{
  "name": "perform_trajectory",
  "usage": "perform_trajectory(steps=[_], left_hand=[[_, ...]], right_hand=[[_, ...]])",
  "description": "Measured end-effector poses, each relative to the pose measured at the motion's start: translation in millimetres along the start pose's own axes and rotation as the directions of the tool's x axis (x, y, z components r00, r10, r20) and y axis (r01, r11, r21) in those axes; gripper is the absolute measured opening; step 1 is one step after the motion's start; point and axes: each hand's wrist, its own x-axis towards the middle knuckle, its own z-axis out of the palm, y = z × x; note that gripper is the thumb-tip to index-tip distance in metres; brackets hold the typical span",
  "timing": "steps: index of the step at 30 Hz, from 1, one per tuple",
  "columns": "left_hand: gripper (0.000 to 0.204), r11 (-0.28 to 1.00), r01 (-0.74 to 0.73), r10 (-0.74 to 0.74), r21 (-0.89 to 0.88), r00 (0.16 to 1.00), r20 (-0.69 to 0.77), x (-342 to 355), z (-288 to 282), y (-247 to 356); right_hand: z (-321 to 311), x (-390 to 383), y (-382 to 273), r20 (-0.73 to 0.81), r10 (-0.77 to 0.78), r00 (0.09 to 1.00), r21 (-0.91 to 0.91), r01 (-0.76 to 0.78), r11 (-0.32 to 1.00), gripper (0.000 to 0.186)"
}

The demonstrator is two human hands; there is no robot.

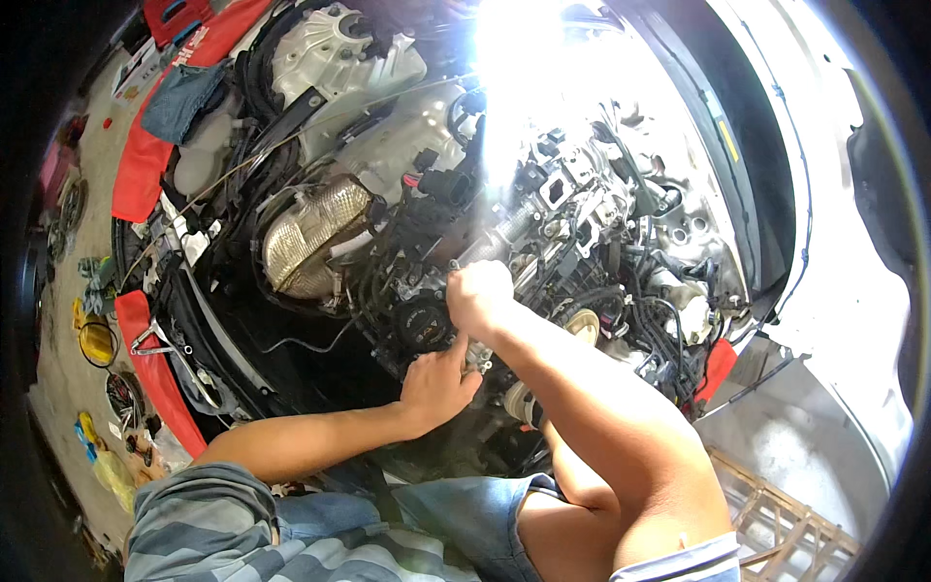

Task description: The person works on a car engine, disconnecting electrical connectors using a small tool, unfastening engine components and bolts by hand, and placing bolts onto a cloth.

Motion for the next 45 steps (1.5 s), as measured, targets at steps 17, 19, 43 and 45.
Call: perform_trajectory(steps=[17, 19, 43, 45], left_hand=[[0.046, 0.569, 0.629, -0.267, -0.529, 0.750, 0.605, -17.6, -273.2, -6.1], [0.045, 0.459, 0.696, -0.542, -0.553, 0.712, 0.447, -51.3, -348.3, -40.1], [0.011, 0.559, 0.064, -0.666, -0.827, 0.629, -0.401, 21.7, -525.6, -275.7], [0.011, 0.580, 0.050, -0.663, -0.813, 0.609, -0.435, 66.2, -542.1, -276.3]], right_hand=[[19.3, -87.8, 78.9, -0.551, -0.241, 0.799, 0.206, 0.410, 0.889, 0.043], [35.1, -61.9, 75.6, -0.558, -0.357, 0.749, 0.132, 0.505, 0.853, 0.042], [61.3, -28.7, 56.3, -0.539, -0.318, 0.780, 0.046, 0.405, 0.913, 0.038], [62.7, -27.4, 57.7, -0.484, -0.305, 0.820, 0.054, 0.376, 0.925, 0.043]])
